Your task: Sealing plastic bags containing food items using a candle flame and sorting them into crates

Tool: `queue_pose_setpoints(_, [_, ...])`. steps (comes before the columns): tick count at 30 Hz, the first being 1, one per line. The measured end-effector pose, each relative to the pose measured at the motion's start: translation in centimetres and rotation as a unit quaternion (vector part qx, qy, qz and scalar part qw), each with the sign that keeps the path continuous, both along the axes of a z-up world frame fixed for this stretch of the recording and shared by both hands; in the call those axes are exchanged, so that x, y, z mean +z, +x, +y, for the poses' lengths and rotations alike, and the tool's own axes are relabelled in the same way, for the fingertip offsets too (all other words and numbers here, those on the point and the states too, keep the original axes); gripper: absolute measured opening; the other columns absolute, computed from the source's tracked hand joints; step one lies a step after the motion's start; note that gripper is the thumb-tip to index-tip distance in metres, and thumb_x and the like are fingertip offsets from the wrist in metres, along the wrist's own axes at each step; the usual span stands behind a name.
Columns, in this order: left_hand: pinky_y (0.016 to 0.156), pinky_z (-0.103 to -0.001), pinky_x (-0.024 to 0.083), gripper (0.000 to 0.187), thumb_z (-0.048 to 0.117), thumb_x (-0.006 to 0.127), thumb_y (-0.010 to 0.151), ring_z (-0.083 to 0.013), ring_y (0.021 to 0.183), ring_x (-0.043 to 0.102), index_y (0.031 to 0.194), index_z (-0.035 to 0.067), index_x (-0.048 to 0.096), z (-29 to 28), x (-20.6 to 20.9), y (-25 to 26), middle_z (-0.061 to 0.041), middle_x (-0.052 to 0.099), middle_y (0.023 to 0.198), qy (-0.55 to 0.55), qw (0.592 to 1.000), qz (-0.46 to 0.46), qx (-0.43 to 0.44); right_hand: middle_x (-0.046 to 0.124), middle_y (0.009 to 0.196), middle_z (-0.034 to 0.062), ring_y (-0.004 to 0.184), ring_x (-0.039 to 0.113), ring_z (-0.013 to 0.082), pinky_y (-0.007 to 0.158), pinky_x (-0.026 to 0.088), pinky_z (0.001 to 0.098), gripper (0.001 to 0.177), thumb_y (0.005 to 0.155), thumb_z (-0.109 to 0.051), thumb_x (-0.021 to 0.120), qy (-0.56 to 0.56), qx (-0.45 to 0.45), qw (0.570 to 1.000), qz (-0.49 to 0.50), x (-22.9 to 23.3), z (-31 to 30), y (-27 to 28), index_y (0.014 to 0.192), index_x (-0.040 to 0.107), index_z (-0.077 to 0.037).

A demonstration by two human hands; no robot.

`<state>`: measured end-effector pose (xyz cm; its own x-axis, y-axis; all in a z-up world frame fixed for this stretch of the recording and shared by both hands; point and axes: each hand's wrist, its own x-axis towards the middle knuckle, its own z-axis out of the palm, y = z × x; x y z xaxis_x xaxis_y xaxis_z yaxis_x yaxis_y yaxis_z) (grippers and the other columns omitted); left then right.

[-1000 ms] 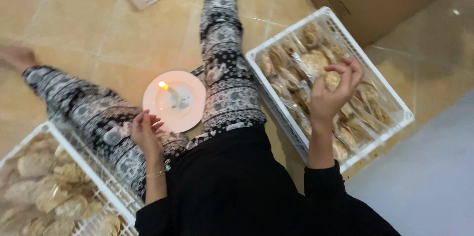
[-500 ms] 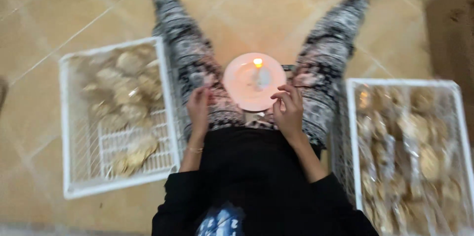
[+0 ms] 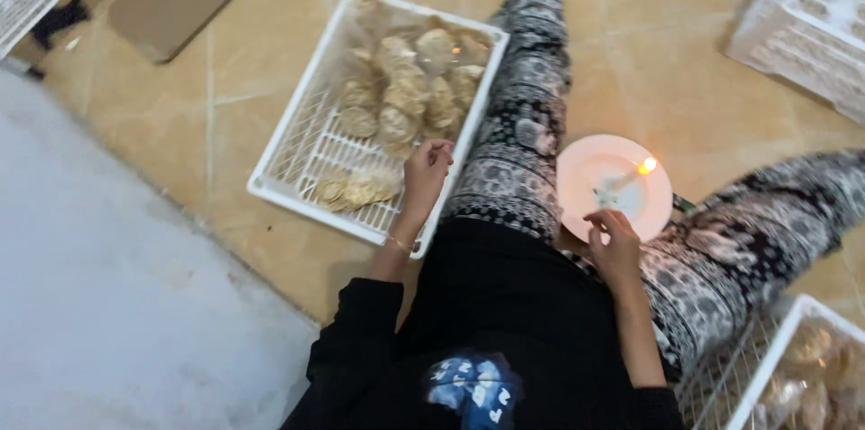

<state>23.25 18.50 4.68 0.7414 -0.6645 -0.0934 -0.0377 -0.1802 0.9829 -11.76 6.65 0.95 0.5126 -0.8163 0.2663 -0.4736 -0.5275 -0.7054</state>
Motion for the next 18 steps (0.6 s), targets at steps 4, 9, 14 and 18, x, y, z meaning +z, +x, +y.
queue_pose_setpoints(4, [0.082, -0.041, 0.057, 0.027, 0.045, 0.056, 0.098, -0.0201, 0.100, 0.074, 0.117, 0.031, 0.069, 2.2, -1.7, 5.3, 0.003, 0.076, 0.108, 0.290, 0.948, -0.111, -0.073, 0.070, 0.093, 0.0122, 0.092, 0.072, 0.0330, 0.081, 0.058, 0.0405, 0.022, 0.095, 0.004, 0.062, 0.051, 0.014, 0.999, 0.012, -0.1, 0.3, -1.3, 0.102, 0.074, -0.012])
queue_pose_setpoints(9, [0.085, -0.060, 0.055, 0.031, 0.022, 0.055, 0.089, -0.0434, 0.107, 0.067, 0.115, 0.009, 0.068, 4.6, -6.1, 9.8, -0.021, 0.066, 0.114, 0.433, 0.847, -0.267, -0.152, 0.073, 0.095, 0.0162, 0.093, 0.071, 0.0330, 0.081, 0.058, 0.0449, 0.021, 0.103, 0.000, 0.058, 0.147, -0.003, 0.988, 0.040, 0.2, 0.7, -1.7, 0.112, 0.075, -0.008])
queue_pose_setpoints(14, [0.090, -0.060, 0.052, 0.023, 0.010, 0.059, 0.089, -0.0483, 0.111, 0.058, 0.110, 0.001, 0.061, 6.5, -3.2, 11.2, -0.026, 0.055, 0.115, 0.391, 0.863, -0.300, -0.112, 0.075, 0.095, 0.0151, 0.096, 0.072, 0.0317, 0.082, 0.058, 0.0428, 0.020, 0.102, -0.004, 0.060, 0.171, -0.003, 0.983, 0.065, -0.6, 0.5, -1.5, 0.111, 0.076, -0.011])
queue_pose_setpoints(18, [0.087, -0.055, 0.053, 0.023, 0.017, 0.071, 0.089, -0.0427, 0.109, 0.058, 0.108, 0.009, 0.061, 6.0, -3.2, 12.3, -0.017, 0.051, 0.111, 0.360, 0.873, -0.313, -0.103, 0.076, 0.095, 0.0147, 0.095, 0.073, 0.0307, 0.081, 0.058, 0.0419, 0.021, 0.101, -0.004, 0.059, 0.182, -0.004, 0.980, 0.076, -0.9, 0.3, -1.6, 0.111, 0.076, -0.012])
